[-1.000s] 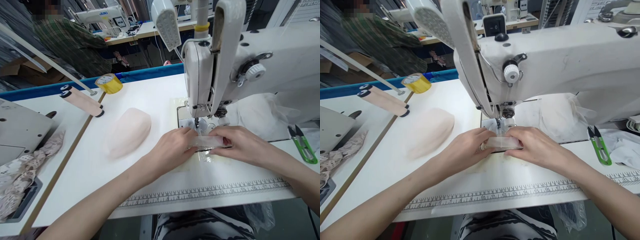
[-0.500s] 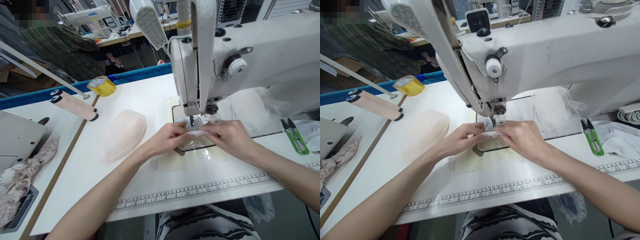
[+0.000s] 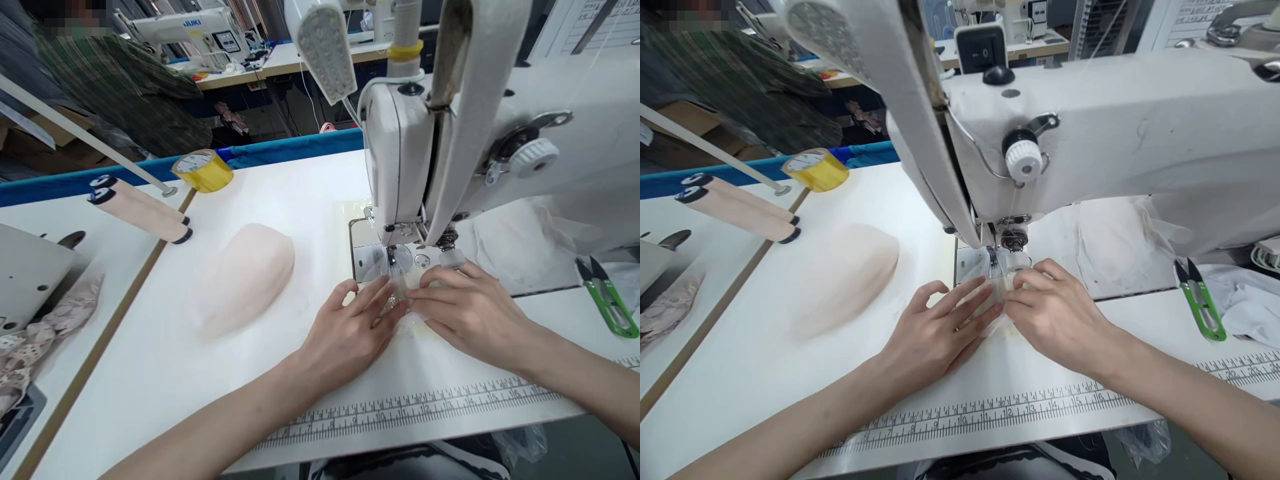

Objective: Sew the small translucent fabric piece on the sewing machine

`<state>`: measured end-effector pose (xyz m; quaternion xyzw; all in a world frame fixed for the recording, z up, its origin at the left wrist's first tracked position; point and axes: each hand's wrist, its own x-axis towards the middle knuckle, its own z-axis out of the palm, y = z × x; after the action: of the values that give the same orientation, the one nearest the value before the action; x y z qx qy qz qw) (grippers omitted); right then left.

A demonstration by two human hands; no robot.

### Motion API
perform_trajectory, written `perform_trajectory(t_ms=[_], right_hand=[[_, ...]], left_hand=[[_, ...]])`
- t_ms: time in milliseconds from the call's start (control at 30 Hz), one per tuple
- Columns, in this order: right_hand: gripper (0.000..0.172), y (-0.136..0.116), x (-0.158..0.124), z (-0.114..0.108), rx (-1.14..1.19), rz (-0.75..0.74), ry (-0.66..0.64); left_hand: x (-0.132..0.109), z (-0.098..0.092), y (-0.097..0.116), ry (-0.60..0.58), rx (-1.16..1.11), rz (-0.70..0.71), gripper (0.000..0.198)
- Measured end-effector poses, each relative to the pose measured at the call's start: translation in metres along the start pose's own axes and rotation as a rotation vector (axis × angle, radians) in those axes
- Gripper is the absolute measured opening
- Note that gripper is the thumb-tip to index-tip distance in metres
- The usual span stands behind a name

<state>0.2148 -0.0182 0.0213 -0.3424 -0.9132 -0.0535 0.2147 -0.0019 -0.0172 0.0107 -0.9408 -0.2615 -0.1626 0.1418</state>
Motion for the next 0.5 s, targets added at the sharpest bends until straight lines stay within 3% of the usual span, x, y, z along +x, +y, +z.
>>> perform_trajectory(t_ms=[500], right_hand=[[0.022,0.018,0.008,0.018,-0.083,0.003,0.112]], left_hand=[[0.011,0.013,-0.02,0.0,-0.091,-0.108,0.029]])
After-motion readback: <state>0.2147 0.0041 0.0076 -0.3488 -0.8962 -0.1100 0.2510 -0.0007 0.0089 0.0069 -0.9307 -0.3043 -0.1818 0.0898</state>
